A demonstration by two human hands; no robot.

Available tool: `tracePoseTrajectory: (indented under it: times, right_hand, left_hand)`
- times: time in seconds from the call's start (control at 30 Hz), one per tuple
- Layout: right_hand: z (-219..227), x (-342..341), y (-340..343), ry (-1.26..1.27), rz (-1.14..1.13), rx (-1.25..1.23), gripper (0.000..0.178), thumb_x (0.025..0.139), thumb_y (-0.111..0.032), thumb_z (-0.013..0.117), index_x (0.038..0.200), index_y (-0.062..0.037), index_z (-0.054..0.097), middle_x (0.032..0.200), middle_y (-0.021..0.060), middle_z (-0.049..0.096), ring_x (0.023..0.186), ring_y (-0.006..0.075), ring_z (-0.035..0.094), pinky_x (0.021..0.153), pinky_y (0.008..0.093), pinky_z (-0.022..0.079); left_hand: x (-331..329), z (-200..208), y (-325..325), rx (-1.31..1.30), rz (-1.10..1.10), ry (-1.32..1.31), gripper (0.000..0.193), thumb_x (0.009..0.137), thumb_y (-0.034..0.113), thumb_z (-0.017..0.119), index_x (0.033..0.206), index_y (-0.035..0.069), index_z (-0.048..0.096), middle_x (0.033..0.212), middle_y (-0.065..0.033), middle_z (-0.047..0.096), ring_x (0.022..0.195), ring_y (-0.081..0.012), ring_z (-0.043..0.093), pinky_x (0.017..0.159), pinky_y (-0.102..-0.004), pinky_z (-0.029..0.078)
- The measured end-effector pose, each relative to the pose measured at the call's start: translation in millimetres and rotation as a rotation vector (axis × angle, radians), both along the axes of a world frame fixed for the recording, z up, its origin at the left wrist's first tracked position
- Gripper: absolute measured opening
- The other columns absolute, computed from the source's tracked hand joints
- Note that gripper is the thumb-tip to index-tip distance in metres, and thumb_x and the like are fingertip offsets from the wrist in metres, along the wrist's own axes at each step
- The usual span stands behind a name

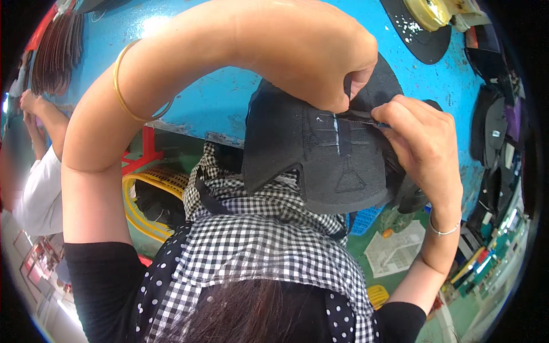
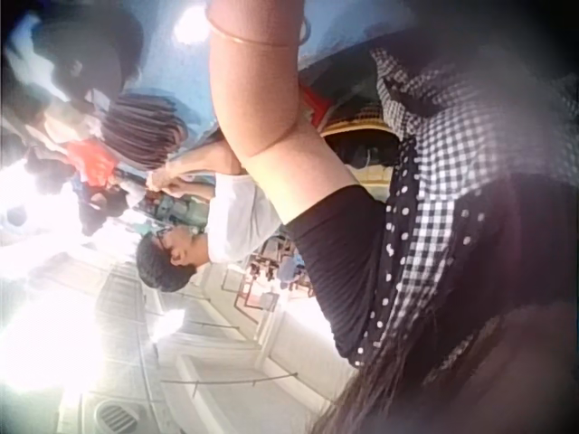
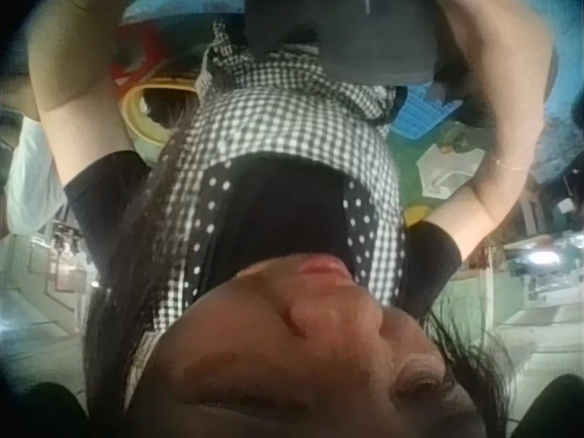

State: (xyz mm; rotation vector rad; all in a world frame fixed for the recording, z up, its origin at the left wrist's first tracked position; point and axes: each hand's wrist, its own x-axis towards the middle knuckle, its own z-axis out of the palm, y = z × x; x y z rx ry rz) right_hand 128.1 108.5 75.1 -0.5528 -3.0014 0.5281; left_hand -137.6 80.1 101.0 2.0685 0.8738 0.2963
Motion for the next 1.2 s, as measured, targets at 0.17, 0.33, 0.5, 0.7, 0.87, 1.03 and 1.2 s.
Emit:
tracePoseTrajectory:
  times: [0.17,0.33,0.5,0.7,0.87,1.03,1.2]
  right_hand:
    - [13,-3,0,-0.002,-0.201,-0.172,0.022,0.087,-0.015,0.075,0.098,-0.0015,0.062,0.085,0.0118,0.066,0.076,0.0327,0.065,0.068,0.0372,0.05]
    - [0,-13,-2,-0.03,-0.12,-0.162,0.023,0.091,-0.021,0.075,0.097,-0.0026,0.062,0.084,0.0137,0.068,0.074,0.0356,0.066,0.065,0.0378,0.05]
    - [-2,11,0,0.084,-0.297,-0.34,0.016,0.096,-0.014,0.07,0.101,-0.0014,0.062,0.084,0.0048,0.064,0.076,0.0132,0.061,0.071,0.0275,0.048]
    - [0,117,10,0.21,-0.841,-0.29,0.016,0.104,-0.014,0.063,0.111,-0.0014,0.07,0.1,-0.0044,0.067,0.094,0.0062,0.058,0.084,0.0219,0.046]
    - [-34,192,-25,-0.139,-1.022,-0.029,0.022,0.104,-0.017,0.062,0.117,-0.0015,0.071,0.082,0.0009,0.067,0.07,0.006,0.051,0.061,0.0273,0.042]
    - [-30,212,-16,0.153,-1.093,-0.139,0.022,0.106,-0.017,0.057,0.115,-0.0023,0.07,0.075,-0.002,0.059,0.069,0.0052,0.049,0.06,0.0254,0.041]
    - [-53,138,12,0.37,-0.935,0.273,0.022,0.104,-0.019,0.056,0.119,-0.0046,0.061,0.1,0.0188,0.071,0.09,0.0394,0.069,0.08,0.047,0.054]
  left_hand:
    - [2,9,10,-0.266,-0.054,0.067,0.018,0.088,0.011,0.06,0.087,-0.004,0.069,0.082,-0.0226,0.07,0.079,-0.0388,0.066,0.074,-0.0443,0.051]
    - [3,4,3,-0.138,-0.014,0.032,0.017,0.092,0.011,0.059,0.094,-0.003,0.068,0.084,-0.0218,0.069,0.077,-0.0377,0.065,0.073,-0.0433,0.05]
    - [1,6,3,-0.187,0.097,-0.094,0.016,0.094,0.01,0.059,0.099,-0.002,0.068,0.085,-0.0207,0.068,0.077,-0.0351,0.064,0.072,-0.0416,0.05]
    - [40,-16,-82,0.295,0.454,-0.258,0.016,0.084,0.013,0.068,0.097,0.005,0.064,0.08,-0.0053,0.059,0.068,-0.0152,0.059,0.06,-0.0283,0.048]
    - [101,1,-126,0.316,-0.06,-0.019,0.014,0.078,0.018,0.064,0.089,0.01,0.062,0.094,-0.004,0.059,0.088,-0.0162,0.063,0.071,-0.0318,0.053]
    - [162,-33,-119,0.595,-0.04,0.006,0.015,0.084,0.018,0.063,0.087,0.004,0.061,0.14,-0.024,0.056,0.129,-0.0308,0.057,0.108,-0.0418,0.045]
    - [190,-65,-107,0.761,-0.066,0.27,0.017,0.088,0.019,0.062,0.09,0.002,0.063,0.151,-0.0308,0.047,0.147,-0.0391,0.04,0.122,-0.0526,0.032]
